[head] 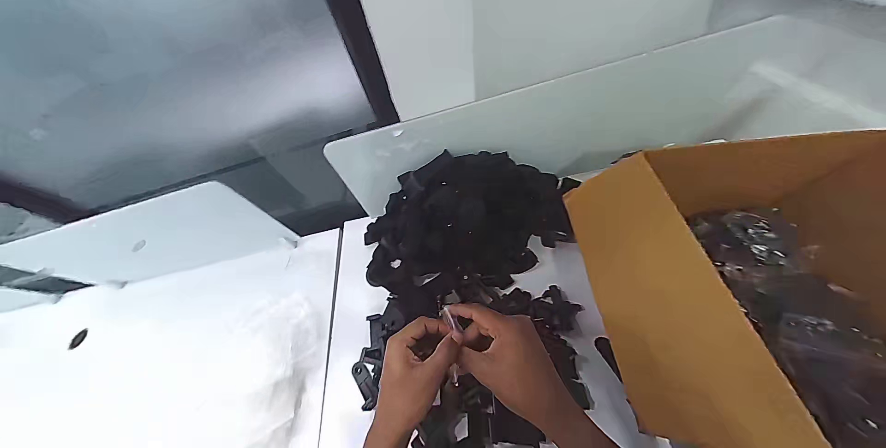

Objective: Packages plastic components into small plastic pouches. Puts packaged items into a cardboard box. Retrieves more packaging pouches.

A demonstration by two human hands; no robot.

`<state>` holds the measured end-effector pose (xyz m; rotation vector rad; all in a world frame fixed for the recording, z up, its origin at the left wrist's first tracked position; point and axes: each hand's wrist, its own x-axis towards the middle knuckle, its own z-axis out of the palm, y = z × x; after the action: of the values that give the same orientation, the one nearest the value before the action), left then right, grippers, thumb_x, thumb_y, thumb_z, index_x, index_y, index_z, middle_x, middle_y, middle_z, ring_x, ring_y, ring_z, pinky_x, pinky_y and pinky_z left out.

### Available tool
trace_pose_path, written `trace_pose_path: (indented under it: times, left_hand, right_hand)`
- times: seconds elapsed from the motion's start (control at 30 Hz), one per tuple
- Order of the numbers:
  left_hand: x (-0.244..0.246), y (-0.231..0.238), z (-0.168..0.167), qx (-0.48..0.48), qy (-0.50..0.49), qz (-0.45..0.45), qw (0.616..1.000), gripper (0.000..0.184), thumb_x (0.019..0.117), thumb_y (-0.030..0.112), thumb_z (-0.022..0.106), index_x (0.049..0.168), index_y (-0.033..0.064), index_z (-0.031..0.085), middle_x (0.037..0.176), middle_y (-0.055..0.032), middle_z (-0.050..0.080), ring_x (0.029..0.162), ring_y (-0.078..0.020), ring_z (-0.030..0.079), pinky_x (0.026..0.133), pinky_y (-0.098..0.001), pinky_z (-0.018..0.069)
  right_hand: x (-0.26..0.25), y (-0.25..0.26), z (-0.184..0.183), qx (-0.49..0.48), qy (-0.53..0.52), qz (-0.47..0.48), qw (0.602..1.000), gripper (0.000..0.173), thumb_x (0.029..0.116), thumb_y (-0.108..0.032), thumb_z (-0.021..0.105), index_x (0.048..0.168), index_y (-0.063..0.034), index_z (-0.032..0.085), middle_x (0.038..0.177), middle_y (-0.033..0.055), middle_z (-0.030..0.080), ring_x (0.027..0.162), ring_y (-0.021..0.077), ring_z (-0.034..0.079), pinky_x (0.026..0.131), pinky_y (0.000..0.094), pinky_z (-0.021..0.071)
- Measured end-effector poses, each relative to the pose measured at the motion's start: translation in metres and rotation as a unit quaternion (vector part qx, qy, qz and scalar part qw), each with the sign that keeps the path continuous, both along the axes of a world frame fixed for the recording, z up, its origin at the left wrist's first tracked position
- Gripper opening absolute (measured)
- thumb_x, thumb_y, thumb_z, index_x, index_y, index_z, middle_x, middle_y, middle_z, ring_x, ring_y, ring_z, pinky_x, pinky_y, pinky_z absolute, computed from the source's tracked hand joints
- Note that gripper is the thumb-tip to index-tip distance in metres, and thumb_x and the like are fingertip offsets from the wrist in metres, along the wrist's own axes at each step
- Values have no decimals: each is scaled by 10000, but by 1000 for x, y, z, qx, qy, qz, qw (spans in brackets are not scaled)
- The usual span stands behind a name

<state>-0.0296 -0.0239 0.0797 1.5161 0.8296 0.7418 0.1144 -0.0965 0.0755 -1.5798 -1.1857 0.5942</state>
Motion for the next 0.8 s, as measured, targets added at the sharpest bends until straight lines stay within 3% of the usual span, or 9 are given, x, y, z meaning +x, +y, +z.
trace_pose_path:
  times: [0.07,0.2,0.33,0.47,0.57,0.63,0.73,0.8]
  left_hand:
    - [-10,4,1,-5,-22,3,1000,79,941,101,657,921,40,703,786,-4,697,637,-64,653,582,-223,568]
    - [-29,18,-1,-14,-105,-53,993,124,981,182,682,926,72,698,902,-1,673,729,-57,649,642,-227,580]
    - [-30,23,-1,36,-99,-64,992,169,999,223,658,924,75,692,912,11,650,785,-41,618,694,-205,541]
    - [-31,25,-4,65,-73,-77,992,204,1022,252,623,937,71,668,895,18,624,758,-28,600,679,-193,532]
    - [-32,28,-5,88,-50,-95,990,190,1031,243,608,951,76,655,924,17,627,771,-28,610,687,-199,546]
    - [-32,28,-4,100,-24,-102,989,186,1032,243,603,958,80,652,940,12,625,797,-39,613,707,-208,546]
    - [-31,30,0,109,19,-93,990,189,1024,241,617,955,69,652,924,-19,629,708,-71,634,626,-227,581]
    - [-34,31,3,106,44,-97,989,180,1016,225,619,938,65,640,918,-26,625,673,-76,640,592,-234,592]
  right_hand:
    - [-4,9,3,-5,-13,38,999,444,822,-244,767,1247,-123,727,763,-61,726,615,14,647,587,201,557]
    - [-2,16,15,-22,99,141,985,603,856,-163,767,1432,-138,589,816,-54,733,667,29,681,632,199,590]
    - [3,17,14,-2,169,210,963,572,935,-159,716,1473,-102,529,889,-14,734,711,72,694,651,236,608]
    - [6,14,18,-25,205,230,951,525,981,-88,617,1490,-100,487,931,6,735,715,91,705,650,242,618]
    - [6,12,18,-49,209,211,954,504,974,-70,628,1463,-96,510,929,17,739,712,107,714,645,260,626]
    - [3,12,15,-49,165,169,971,491,929,-110,673,1409,-102,571,889,-26,741,692,63,693,625,228,600]
    - [3,11,14,-35,127,138,982,421,927,-124,668,1345,-104,617,858,-47,741,658,38,679,589,209,583]
    - [7,9,12,-22,106,114,988,285,944,-147,667,1224,-106,632,844,-48,738,648,43,679,570,215,577]
